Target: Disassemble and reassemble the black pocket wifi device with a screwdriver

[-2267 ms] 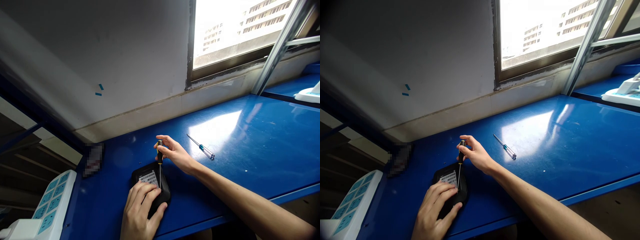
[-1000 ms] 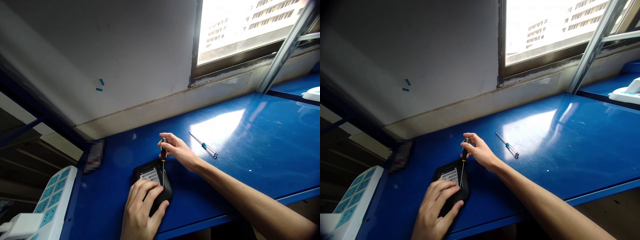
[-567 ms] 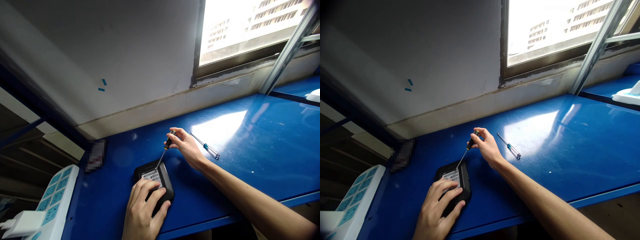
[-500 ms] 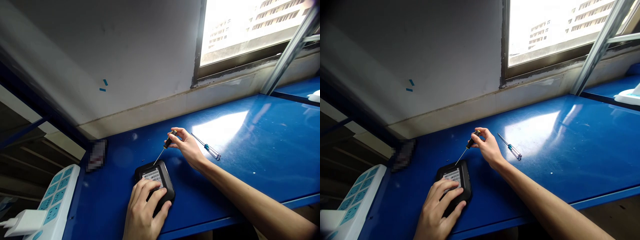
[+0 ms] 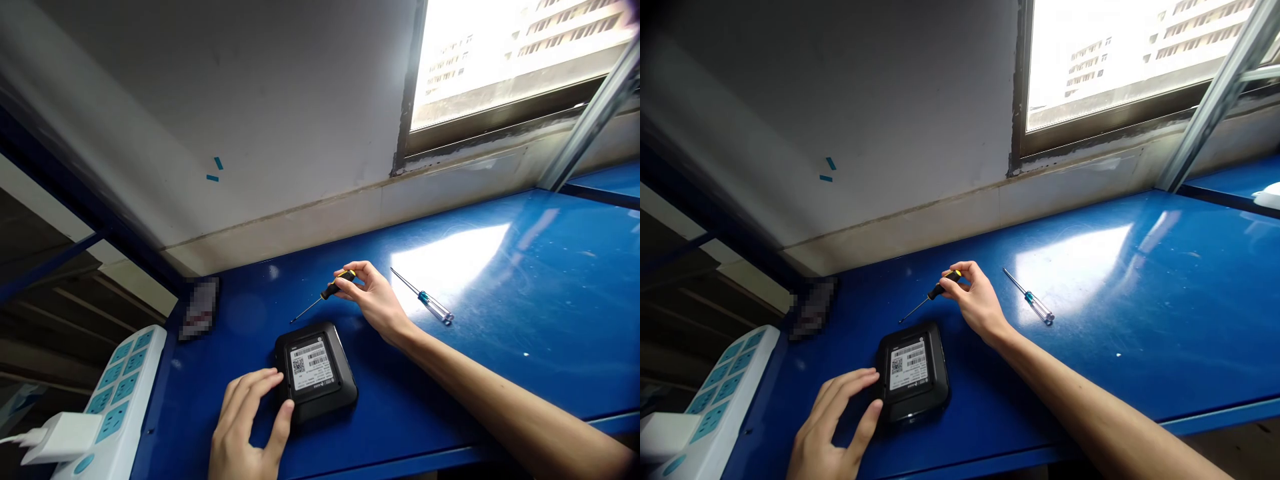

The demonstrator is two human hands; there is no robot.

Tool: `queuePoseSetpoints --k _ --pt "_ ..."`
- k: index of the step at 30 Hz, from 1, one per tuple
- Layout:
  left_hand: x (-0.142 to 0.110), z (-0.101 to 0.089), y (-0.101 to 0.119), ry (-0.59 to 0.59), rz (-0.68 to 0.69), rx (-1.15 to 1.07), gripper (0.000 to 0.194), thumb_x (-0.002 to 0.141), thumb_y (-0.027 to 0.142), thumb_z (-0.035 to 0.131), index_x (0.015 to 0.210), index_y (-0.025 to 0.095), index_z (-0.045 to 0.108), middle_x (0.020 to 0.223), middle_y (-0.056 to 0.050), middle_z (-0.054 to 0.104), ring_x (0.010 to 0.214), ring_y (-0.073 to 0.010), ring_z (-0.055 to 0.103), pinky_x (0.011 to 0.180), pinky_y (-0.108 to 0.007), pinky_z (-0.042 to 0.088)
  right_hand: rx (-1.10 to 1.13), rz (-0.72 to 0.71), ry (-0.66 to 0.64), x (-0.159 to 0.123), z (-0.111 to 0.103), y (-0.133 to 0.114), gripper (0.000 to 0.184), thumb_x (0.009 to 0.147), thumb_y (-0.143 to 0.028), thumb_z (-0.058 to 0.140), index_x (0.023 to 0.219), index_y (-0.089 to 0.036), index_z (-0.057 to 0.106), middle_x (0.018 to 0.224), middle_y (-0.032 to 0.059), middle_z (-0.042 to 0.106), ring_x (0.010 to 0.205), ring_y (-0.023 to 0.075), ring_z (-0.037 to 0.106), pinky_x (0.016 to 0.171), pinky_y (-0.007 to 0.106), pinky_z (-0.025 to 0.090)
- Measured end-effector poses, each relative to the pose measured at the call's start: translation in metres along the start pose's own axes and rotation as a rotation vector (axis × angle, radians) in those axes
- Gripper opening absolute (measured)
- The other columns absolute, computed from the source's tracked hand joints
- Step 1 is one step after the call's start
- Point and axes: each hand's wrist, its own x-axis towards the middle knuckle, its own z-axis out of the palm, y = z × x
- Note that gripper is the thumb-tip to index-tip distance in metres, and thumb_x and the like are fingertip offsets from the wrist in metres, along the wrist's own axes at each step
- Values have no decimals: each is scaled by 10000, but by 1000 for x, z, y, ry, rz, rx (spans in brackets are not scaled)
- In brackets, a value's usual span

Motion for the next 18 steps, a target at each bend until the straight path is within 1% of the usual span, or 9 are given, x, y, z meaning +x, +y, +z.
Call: queuePoseSetpoints --k 2,4,8,10,13,18 --pt "-3 -5 -6 -39 -14 -19 204 987 417 618 1109 281 711 1082 -35 764 1006 -247 737 812 -345 649 11 4 -5 0 0 1 404 778 -452 802 1012 -261 533 1114 34 671 988 211 732 921 423 621" --pt "-3 -6 -7 -59 -9 -32 198 982 416 628 1099 283 716 1075 -32 766 994 -242 745 803 -334 653 17 5 -6 0 1 2 425 769 -460 810 1017 -257 531 1099 31 668 976 208 732 909 418 625" --pt "-3 -1 -2 -7 -86 -52 213 1000 439 595 1052 279 725 1067 -36 759 1011 -244 735 839 -349 641 -1 4 -15 1 2 5 412 773 -459 805 1005 -256 532 1084 30 669 965 208 729 908 429 626" --pt "-4 1 1 15 -101 -67 220 1001 444 590 1031 278 730 1052 -38 759 1000 -246 734 842 -353 634 -8 1 -9 1 2 4 405 773 -457 803 1002 -258 535 1079 34 673 981 214 723 908 432 626" --pt "-5 3 4 27 -118 -85 228 998 447 585 1009 278 737 1030 -38 760 979 -248 733 834 -353 626 -12 -1 5 1 2 3 407 768 -463 803 1005 -255 545 1080 37 672 997 218 718 896 418 632" --pt "-5 2 7 42 -197 -107 250 991 466 578 970 279 742 1019 -33 761 979 -256 728 837 -361 614 30 17 2 -2 2 -4 428 773 -489 811 1040 -250 577 1053 27 677 953 211 737 872 393 645"
